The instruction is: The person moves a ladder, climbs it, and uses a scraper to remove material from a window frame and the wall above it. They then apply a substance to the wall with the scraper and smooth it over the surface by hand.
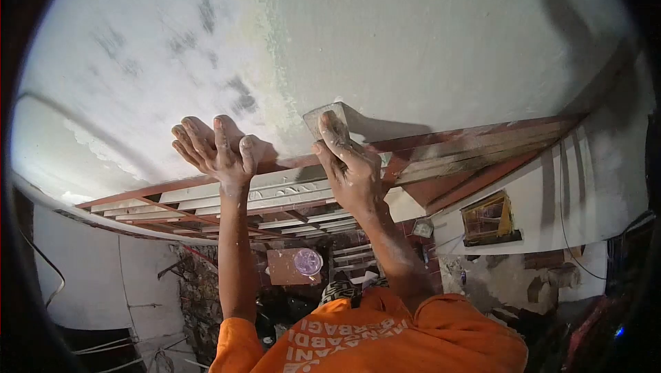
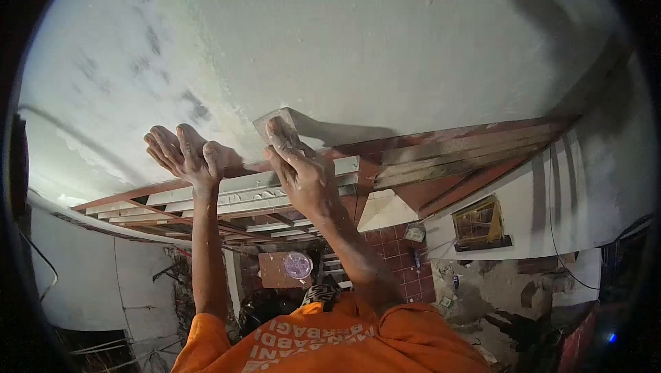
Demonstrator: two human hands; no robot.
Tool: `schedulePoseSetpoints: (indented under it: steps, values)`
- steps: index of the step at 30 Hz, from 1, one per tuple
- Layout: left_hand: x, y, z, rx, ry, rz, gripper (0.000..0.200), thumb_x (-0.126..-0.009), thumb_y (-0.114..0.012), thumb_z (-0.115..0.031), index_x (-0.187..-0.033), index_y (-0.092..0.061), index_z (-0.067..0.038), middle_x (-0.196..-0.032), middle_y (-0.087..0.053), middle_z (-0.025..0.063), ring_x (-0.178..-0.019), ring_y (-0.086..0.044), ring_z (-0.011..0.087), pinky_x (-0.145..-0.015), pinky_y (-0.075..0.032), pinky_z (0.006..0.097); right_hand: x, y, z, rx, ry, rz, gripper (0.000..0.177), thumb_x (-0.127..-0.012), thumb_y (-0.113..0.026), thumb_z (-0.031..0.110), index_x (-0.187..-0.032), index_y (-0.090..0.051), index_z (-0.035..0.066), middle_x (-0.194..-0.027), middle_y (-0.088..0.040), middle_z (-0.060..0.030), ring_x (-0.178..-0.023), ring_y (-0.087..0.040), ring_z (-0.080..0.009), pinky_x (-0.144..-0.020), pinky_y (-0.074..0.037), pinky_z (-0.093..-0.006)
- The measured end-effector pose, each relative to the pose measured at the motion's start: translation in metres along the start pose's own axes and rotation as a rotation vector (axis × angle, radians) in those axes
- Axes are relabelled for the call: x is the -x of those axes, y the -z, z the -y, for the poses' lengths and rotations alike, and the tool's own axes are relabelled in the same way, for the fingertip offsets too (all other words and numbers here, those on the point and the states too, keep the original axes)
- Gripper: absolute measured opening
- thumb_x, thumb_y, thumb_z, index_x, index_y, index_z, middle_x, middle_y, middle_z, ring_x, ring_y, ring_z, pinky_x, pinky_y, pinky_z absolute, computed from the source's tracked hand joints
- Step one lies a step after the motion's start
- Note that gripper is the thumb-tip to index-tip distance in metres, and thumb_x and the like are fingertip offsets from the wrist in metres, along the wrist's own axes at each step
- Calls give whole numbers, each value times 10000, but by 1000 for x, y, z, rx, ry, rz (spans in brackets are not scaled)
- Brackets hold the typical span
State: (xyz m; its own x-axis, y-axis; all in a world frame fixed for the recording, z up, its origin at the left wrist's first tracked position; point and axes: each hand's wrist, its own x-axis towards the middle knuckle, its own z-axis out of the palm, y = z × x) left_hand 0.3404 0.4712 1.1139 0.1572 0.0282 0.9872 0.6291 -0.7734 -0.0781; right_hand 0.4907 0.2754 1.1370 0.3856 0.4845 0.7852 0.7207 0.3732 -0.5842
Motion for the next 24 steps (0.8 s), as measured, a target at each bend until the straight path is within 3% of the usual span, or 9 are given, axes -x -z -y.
schedulePoseSetpoints:
  steps: [9, 12, 16, 18, 24]
  values:
    - [0, 2, 1, 7, -8, 20, 571, -939, -491, -486, -1454, -449, -244, -1548, -268, 239, -1450, -174, 459, -1163, -87, 610, 14, 2, -7, 60, -25, -12, 436, -892, -672, 66, -1317, -577, 51, -1233, -632, -201, -1165, -604, -321, -902, -565, -377]
    - [-1, 1, -1, 32, 6, 6, 563, -939, -498, -479, -1451, -453, -250, -1548, -268, 239, -1450, -175, 459, -1163, -86, 612, 5, 2, -13, 58, 53, -5, 435, -889, -679, 76, -1313, -583, 54, -1216, -644, -189, -1139, -621, -322, -896, -569, -368]
    - [1, 2, -1, 33, 13, 19, 554, -943, -492, -481, -1446, -458, -253, -1546, -268, 243, -1450, -176, 457, -1163, -89, 610, -10, 7, 0, 21, -36, 64, 458, -885, -686, 79, -1329, -575, 72, -1169, -670, -183, -1026, -685, -305, -813, -591, -374]
    - [-1, 2, -2, 34, 12, 2, 557, -942, -490, -487, -1441, -465, -241, -1542, -273, 248, -1450, -179, 453, -1164, -92, 608, -16, 3, -2, 0, 71, 9, 468, -895, -675, 92, -1348, -558, 77, -1159, -674, -182, -1005, -694, -296, -802, -591, -373]
    - [1, 1, 4, 21, -11, -5, 561, -939, -482, -497, -1436, -472, -238, -1540, -283, 245, -1449, -185, 451, -1163, -105, 609, 16, -1, -9, 63, -26, 6, 413, -953, -599, 132, -1355, -542, 58, -1322, -574, -198, -1221, -565, -320, -921, -559, -388]
